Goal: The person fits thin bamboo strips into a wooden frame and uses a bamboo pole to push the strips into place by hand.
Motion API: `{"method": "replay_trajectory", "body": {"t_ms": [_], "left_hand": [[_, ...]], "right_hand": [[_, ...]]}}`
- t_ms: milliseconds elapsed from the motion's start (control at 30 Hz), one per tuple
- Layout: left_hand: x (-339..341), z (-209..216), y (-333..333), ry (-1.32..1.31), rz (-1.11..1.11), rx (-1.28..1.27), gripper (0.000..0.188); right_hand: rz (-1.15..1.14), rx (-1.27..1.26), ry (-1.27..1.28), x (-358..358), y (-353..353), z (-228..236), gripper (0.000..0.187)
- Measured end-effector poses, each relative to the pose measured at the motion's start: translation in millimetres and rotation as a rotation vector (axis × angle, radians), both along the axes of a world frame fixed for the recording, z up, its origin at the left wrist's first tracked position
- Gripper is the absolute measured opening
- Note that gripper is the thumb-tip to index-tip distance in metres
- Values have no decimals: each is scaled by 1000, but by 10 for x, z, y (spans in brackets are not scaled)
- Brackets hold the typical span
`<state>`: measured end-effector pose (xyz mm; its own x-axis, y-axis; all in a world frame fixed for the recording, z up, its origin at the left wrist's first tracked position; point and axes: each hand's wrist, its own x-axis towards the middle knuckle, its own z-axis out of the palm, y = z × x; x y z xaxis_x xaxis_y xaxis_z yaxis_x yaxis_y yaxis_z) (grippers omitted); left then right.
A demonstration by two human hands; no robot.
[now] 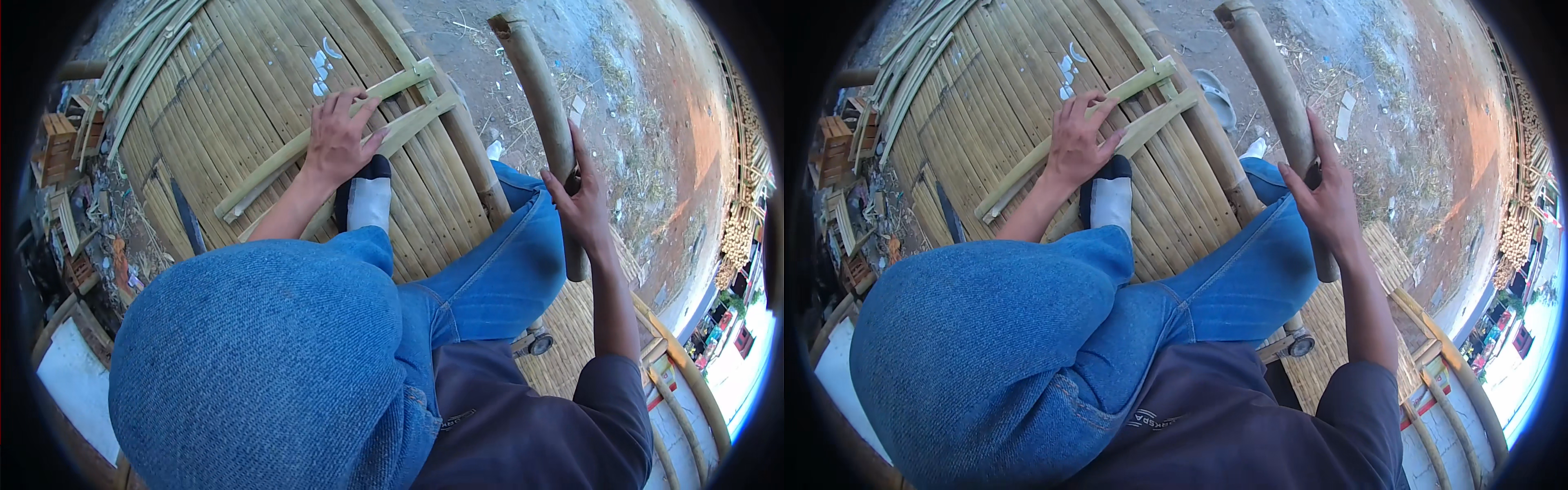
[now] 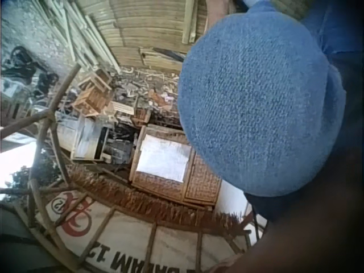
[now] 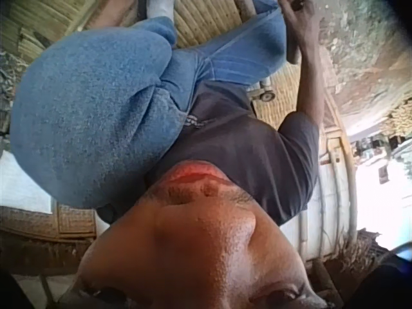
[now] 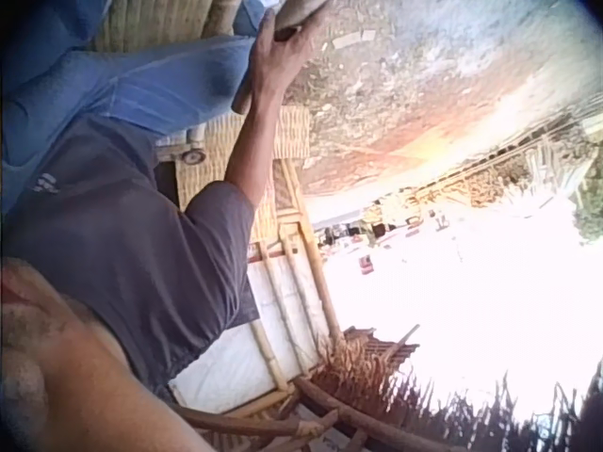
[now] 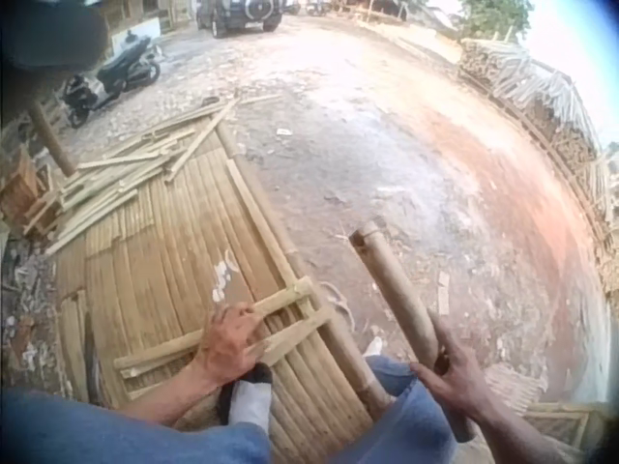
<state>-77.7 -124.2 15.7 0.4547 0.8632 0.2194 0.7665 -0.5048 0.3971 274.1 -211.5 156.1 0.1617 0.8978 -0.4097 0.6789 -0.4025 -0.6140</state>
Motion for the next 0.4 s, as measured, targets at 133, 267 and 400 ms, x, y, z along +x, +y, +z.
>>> {"method": "replay_trajectory", "body": {"t_ms": [133,267,400], "left_hand": [[-6,98,-195,-75,-38,-334,36],[-235,203,-296,-54,-37,-273,33],[-499,187,-635,186,-91,-274,51]], "right_hand": [[70,145,-9,84,-147,-69,80],[-17,-44,88,22,-136,32,81],[66,147,113,106,-83,-153,82]]}}
